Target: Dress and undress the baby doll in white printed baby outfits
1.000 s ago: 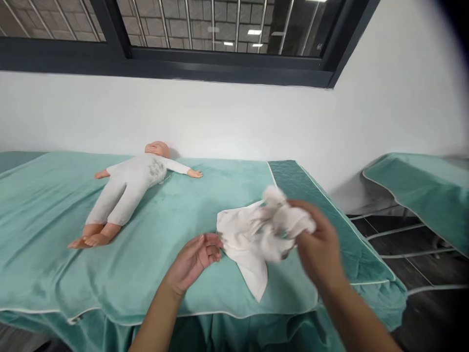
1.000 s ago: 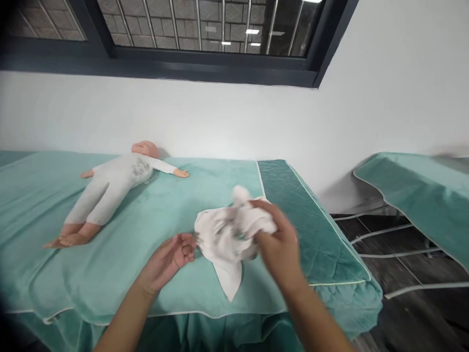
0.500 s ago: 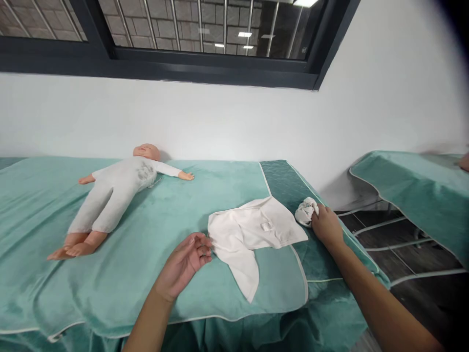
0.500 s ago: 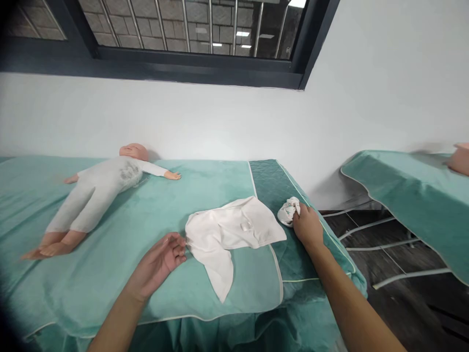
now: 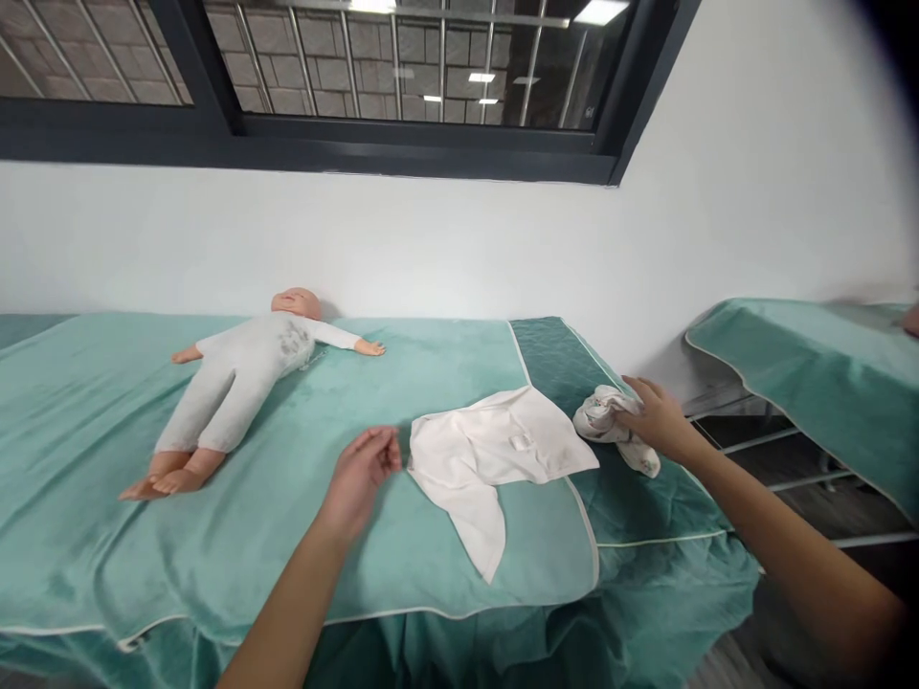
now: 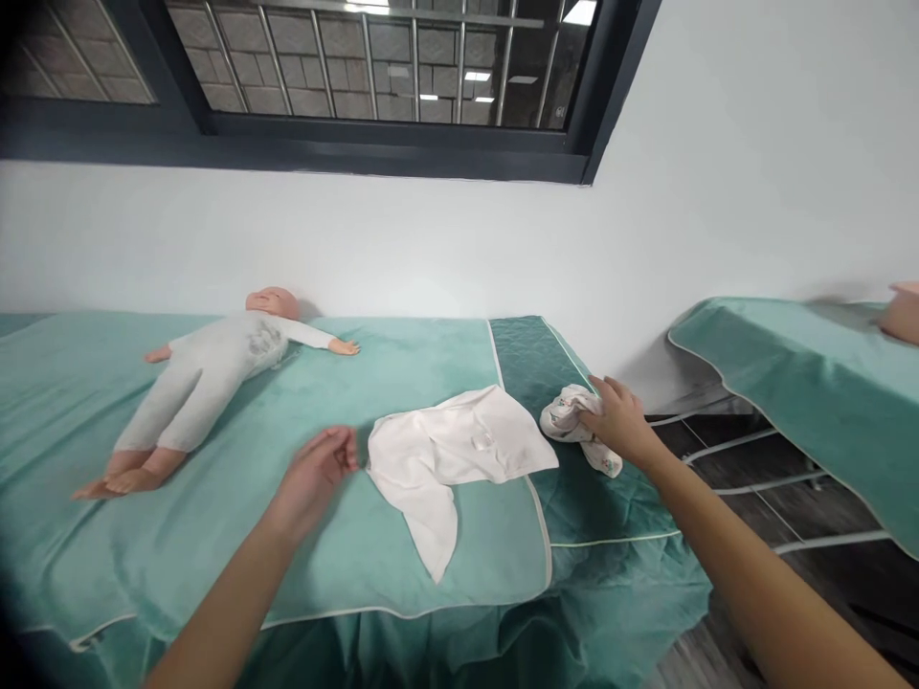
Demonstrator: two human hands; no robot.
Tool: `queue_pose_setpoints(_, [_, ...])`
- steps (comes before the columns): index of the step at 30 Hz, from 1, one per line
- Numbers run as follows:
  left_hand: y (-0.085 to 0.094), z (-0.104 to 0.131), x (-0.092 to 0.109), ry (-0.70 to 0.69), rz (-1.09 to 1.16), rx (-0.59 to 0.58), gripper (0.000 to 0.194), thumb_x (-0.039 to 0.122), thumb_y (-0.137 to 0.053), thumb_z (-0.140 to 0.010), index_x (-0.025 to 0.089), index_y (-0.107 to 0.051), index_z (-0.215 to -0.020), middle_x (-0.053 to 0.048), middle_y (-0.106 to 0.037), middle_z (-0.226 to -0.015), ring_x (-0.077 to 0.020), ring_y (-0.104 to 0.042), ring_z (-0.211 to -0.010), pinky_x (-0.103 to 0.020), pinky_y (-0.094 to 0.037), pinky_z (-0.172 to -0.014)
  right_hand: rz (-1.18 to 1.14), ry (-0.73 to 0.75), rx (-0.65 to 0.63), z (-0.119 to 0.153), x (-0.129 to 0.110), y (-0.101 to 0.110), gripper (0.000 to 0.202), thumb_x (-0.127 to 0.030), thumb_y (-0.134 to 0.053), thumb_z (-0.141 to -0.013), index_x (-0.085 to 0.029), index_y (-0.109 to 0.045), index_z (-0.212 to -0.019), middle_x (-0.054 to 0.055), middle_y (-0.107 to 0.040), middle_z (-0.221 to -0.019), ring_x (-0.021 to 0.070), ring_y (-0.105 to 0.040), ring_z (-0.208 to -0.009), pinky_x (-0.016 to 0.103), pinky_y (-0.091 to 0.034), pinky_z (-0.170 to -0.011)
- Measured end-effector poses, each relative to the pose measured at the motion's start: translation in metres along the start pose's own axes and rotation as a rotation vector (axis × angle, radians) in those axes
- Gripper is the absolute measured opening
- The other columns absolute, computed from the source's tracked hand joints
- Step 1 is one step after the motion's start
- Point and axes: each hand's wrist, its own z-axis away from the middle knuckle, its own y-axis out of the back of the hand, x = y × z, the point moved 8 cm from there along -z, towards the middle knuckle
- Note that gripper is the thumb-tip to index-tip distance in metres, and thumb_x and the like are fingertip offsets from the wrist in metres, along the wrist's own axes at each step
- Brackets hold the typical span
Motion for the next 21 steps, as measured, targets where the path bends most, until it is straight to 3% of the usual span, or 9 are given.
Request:
queue_pose_setpoints(2, [0.008,-0.015,0.011,-0.11,-0.115,0.174,0.026,0.037,-0.073,-0.078,0.014,-0.066,-0.089,0.0,-0.059,-0.071,-0.0113,-0.055,-0.066,-0.025,-0.046,-0.064,0.053,0.177,-0.044,0.01,-0.025,-0.002,0.062,-0.045,-0.049,-0.09,-0.021,-0.041,-0.147,0.015,-0.043,-0.152,0.0321,-0.041,-0.139,0.049,-0.04,-0.109])
queue_pose_setpoints(3, [0.007,-0.023,0.012,-0.119,-0.194,0.205,0.028,0.038,-0.073,-0.076,0.014,-0.066,-0.089,-0.001,-0.061,-0.072,-0.0126,-0.057,-0.068,-0.026,-0.047,-0.066,0.084,0.239,-0.082,0.017,-0.037,-0.006,0.061,-0.046,-0.045,-0.093,-0.023,-0.037,-0.149,0.013,-0.04,-0.154,0.031,-0.038,-0.141,0.049,-0.039,-0.11])
queue_pose_setpoints(7, [-0.02,-0.058,0.005,-0.13,-0.643,0.089,0.031,0.039,-0.064,-0.078,0.012,-0.069,-0.093,-0.011,-0.07,-0.092,-0.0208,-0.063,-0.084,-0.033,-0.048,-0.078,0.189,0.17,-0.118,0.034,-0.056,-0.012,0.061,-0.047,-0.039,-0.096,-0.022,-0.032,-0.151,0.013,-0.038,-0.156,0.0331,-0.035,-0.143,0.058,-0.037,-0.109])
queue_pose_setpoints(10, [-0.036,-0.074,0.004,-0.175,-0.793,0.046,0.036,0.037,-0.068,-0.073,0.012,-0.07,-0.098,-0.015,-0.071,-0.104,-0.0254,-0.064,-0.096,-0.034,-0.047,-0.085,0.164,0.094,-0.028,0.034,-0.068,0.005,0.063,-0.045,-0.043,-0.094,-0.019,-0.032,-0.15,0.015,-0.036,-0.157,0.0352,-0.032,-0.144,0.061,-0.034,-0.11])
queue_pose_setpoints(12, [-0.049,-0.079,0.004,-0.181,-0.83,-0.016,0.037,0.035,-0.076,-0.064,0.014,-0.072,-0.094,-0.014,-0.072,-0.105,-0.0276,-0.063,-0.1,-0.033,-0.046,-0.086,0.086,0.117,0.049,0.033,-0.088,0.021,0.06,-0.041,-0.044,-0.094,-0.016,-0.035,-0.148,0.017,-0.036,-0.155,0.0348,-0.031,-0.144,0.058,-0.033,-0.112])
queue_pose_setpoints(15, [-0.08,-0.074,-0.002,-0.167,-1.047,-0.263,0.03,0.037,-0.078,-0.062,0.018,-0.074,-0.084,-0.009,-0.074,-0.092,-0.0262,-0.064,-0.087,-0.031,-0.045,-0.075,-0.101,0.267,0.073,0.033,-0.142,0.034,0.054,-0.037,-0.044,-0.095,-0.016,-0.04,-0.145,0.018,-0.04,-0.152,0.0334,-0.033,-0.143,0.055,-0.033,-0.113])
queue_pose_setpoints(18, [-0.109,-0.055,-0.002,-0.18,-1.213,-0.466,0.021,0.036,-0.072,-0.069,0.018,-0.073,-0.08,-0.006,-0.072,-0.081,-0.0229,-0.062,-0.074,-0.03,-0.042,-0.068,-0.322,0.439,-0.016,0.031,-0.206,0.033,0.05,-0.03,-0.046,-0.094,-0.019,-0.043,-0.142,0.015,-0.046,-0.147,0.0282,-0.041,-0.137,0.051,-0.036,-0.112])
queue_pose_setpoints(21, [-0.134,-0.03,0.032,-0.396,-1.143,-0.496,0.017,0.03,-0.062,-0.079,0.02,-0.073,-0.087,-0.006,-0.07,-0.093,-0.0217,-0.061,-0.085,-0.03,-0.042,-0.077,-0.427,0.614,-0.126,0.026,-0.265,0.036,0.043,-0.022,-0.05,-0.091,-0.021,-0.052,-0.134,0.013,-0.053,-0.14,0.0258,-0.046,-0.132,0.049,-0.038,-0.108])
